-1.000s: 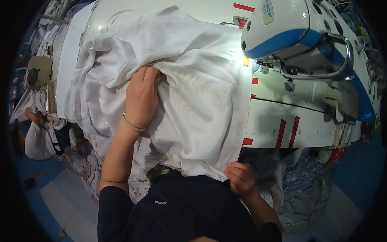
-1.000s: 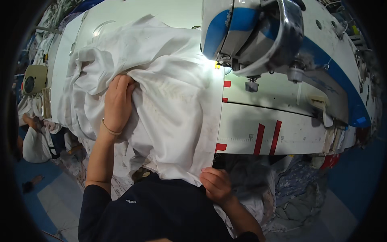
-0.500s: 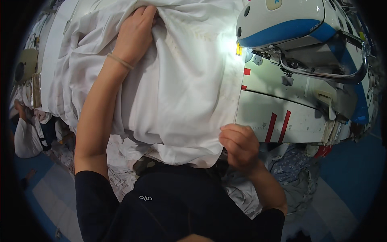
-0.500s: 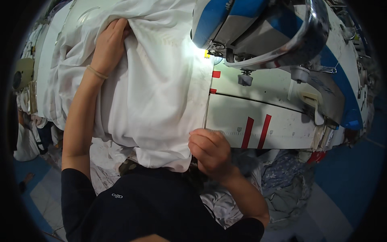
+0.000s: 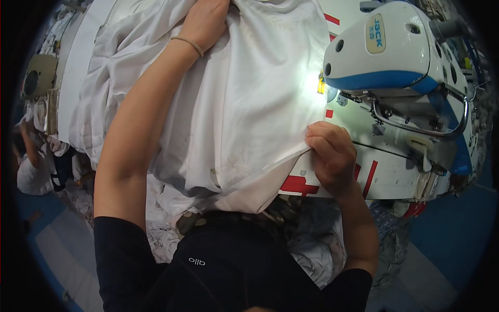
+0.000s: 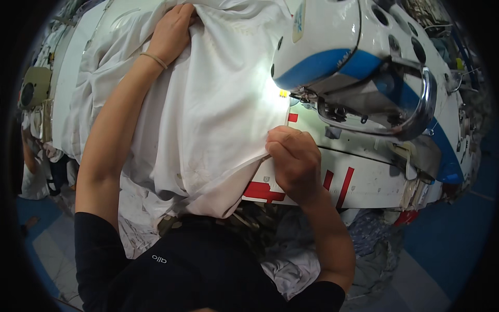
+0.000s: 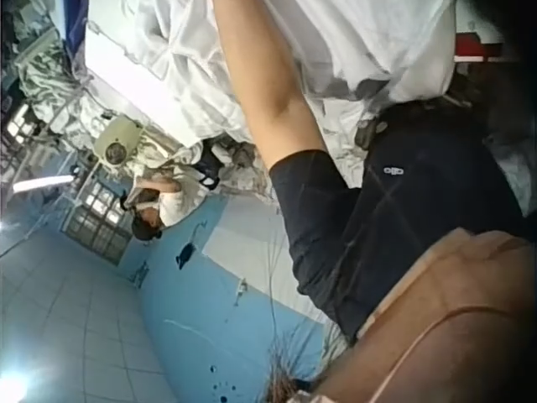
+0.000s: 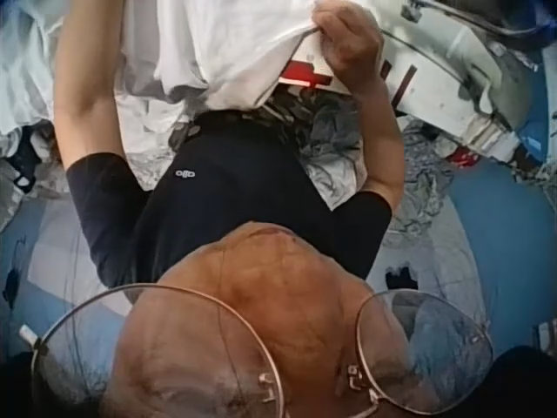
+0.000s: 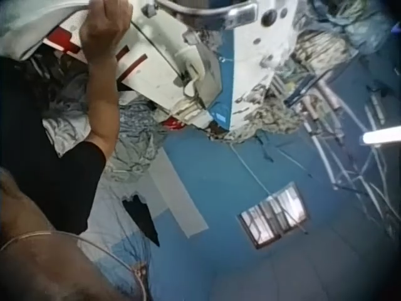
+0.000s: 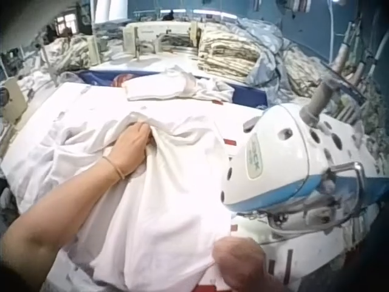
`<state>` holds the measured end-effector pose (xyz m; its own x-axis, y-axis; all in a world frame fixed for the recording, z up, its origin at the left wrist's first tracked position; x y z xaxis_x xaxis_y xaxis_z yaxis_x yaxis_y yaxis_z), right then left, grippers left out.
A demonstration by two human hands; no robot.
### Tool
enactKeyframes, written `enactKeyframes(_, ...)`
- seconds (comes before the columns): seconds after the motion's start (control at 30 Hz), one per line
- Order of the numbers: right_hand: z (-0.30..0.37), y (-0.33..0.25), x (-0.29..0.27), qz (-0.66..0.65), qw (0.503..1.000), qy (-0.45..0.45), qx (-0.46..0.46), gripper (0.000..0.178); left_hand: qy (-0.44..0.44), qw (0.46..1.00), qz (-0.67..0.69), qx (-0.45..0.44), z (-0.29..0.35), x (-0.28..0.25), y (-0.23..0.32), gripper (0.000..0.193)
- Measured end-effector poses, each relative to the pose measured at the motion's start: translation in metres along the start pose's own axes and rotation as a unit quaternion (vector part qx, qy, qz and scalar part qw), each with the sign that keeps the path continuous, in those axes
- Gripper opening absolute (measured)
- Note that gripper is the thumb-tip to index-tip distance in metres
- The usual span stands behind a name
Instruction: Sewing pieces of white fabric together using an industrial sewing machine to assemble pillows or pillowcases.
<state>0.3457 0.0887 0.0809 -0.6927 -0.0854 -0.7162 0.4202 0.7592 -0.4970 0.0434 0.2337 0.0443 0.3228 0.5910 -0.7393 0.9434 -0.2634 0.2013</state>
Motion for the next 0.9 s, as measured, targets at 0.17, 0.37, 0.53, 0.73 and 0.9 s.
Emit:
enactKeyframes(0.17, -0.013, 0.020, 0.008, 0.000, 1.000, 0.006, 0.017, 0.016, 0.009, 1.000, 0.014, 0.002, -0.012, -0.005, -0.007, 0.008)
enactKeyframes(0.37, 0.043, -0.030, -0.003, 0.005, 0.982, 0.104, 0.159, 0.020, -0.133, 0.990, 0.031, -0.024, 0.019, -0.062, -0.013, 0.013)
enactKeyframes(0.53, 0.200, -0.100, 0.126, -0.487, 0.663, -0.121, 0.556, 0.043, -0.281, 0.957, -0.029, -0.066, 0.154, -0.193, 0.014, 0.027)
enactKeyframes(0.73, 0.141, -0.155, 0.246, -0.748, 0.393, -0.163, 0.509, 0.047, -0.239, 0.962, 0.062, -0.113, 0.191, -0.228, -0.001, 0.011)
enactKeyframes(0.9, 0.020, -0.212, 0.090, -0.840, 0.415, -0.005, 0.349, 0.066, -0.033, 0.987, -0.159, -0.011, 0.046, -0.285, -0.049, 0.012)
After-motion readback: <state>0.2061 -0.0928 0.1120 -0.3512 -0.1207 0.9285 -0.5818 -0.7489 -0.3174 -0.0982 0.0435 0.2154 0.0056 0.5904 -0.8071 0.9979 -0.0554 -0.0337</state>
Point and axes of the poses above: each hand's wrist, its own z-axis away from the middle knuckle, its own x-axis out of the palm, y = z × x, the point moved 9 cm from there along -z, towards the middle knuckle, and after that the axes turned 6 degrees about y, right-handed, at the moved point
